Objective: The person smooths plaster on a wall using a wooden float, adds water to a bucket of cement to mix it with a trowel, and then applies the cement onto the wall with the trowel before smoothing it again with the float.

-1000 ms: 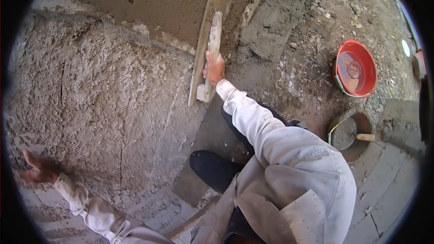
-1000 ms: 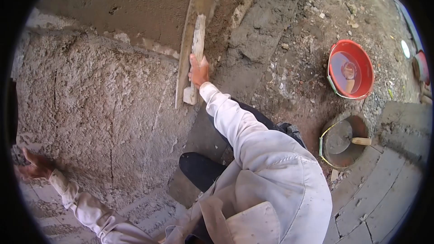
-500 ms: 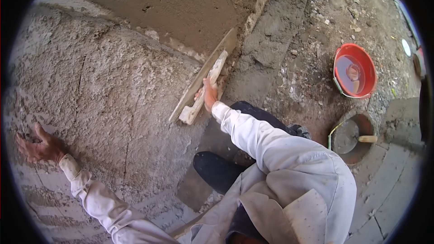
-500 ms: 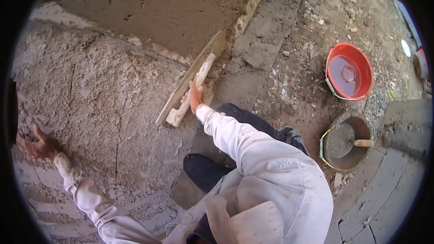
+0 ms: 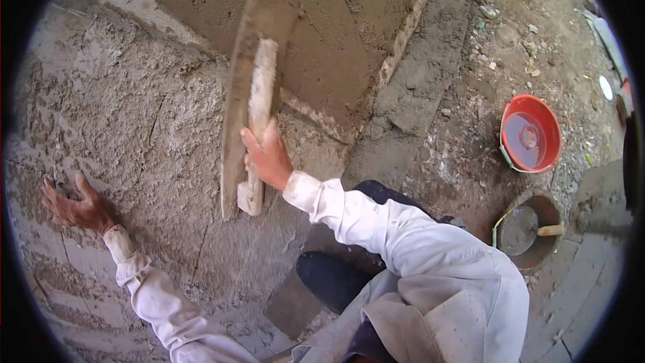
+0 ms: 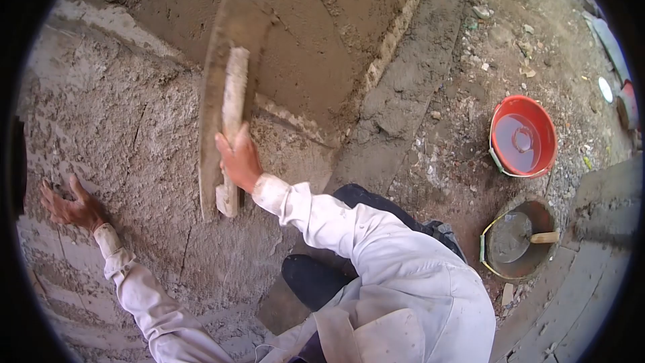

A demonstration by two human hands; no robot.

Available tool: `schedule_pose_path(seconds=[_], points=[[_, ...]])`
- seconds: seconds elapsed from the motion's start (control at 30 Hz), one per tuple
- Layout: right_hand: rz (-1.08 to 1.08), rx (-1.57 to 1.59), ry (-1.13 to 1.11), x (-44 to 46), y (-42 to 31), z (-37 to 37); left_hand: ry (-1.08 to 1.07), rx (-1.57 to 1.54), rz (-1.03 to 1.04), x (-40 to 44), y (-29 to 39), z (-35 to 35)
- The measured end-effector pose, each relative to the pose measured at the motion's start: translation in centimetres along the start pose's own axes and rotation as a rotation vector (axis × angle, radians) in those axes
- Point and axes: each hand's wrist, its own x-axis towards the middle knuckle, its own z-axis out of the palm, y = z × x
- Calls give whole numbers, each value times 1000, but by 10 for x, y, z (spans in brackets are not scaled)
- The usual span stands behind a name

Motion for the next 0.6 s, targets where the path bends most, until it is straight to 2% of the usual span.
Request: schedule_pose_path(seconds=[0.03, 0.1, 0.17, 0.23, 0.33, 0.37, 0.47, 0.57, 0.6], points=[[-45, -49, -17, 14, -18, 5, 2, 0, -3, 0, 1, 0], [-296, -248, 10, 65, -31, 13, 2, 1, -7, 0, 2, 0], [-186, -253, -80, 88, -109, 10, -7, 2, -11, 1, 3, 0], [-438, -432, 18, 131, -144, 7, -12, -2, -14, 1, 2, -1], [-533, -566, 138, 198, -188, -11, -13, -7, -5, 1, 3, -1], [-586, -599, 182, 216, -196, -20, -11, -14, 3, 3, 4, -2], [-524, -473, 207, 227, -211, -48, 2, -22, 17, 5, 5, -2], [-580, -513, 355, 260, -169, -83, 0, 9, 19, 1, 1, -2], [-515, -450, 332, 268, -146, -97, 20, -2, 52, 1, -3, -1]])
